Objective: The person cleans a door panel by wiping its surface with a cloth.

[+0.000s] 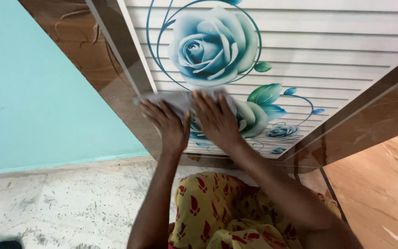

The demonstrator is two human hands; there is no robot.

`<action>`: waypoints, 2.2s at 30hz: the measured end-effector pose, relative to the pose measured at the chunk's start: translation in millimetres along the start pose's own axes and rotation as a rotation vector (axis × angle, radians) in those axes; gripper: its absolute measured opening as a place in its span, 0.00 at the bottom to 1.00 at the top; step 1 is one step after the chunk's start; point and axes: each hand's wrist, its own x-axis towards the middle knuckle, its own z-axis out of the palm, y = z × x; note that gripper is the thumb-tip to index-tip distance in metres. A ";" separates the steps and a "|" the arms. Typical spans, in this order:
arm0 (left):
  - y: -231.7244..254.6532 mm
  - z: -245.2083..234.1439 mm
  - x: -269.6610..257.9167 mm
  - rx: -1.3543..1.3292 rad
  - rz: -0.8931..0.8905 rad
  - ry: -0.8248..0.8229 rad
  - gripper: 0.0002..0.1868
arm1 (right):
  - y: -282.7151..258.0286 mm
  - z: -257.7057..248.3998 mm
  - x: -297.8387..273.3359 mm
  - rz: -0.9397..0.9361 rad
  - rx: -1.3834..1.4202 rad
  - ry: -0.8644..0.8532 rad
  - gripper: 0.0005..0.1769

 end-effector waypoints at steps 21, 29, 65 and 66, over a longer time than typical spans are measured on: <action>-54.6 28.8 -30.8 0.019 -0.227 -0.001 0.47 | -38.5 46.3 4.2 -0.135 -0.272 0.052 0.35; 59.6 35.7 -40.1 0.033 -0.191 -0.304 0.51 | 41.6 36.6 -105.3 -0.035 0.030 -0.209 0.37; 323.6 144.3 -13.2 0.120 0.586 -0.382 0.35 | 204.4 -79.3 -248.0 0.993 0.226 0.091 0.47; 339.5 136.8 5.7 0.104 0.612 -0.242 0.35 | 219.3 -96.2 -240.2 1.071 0.277 0.072 0.48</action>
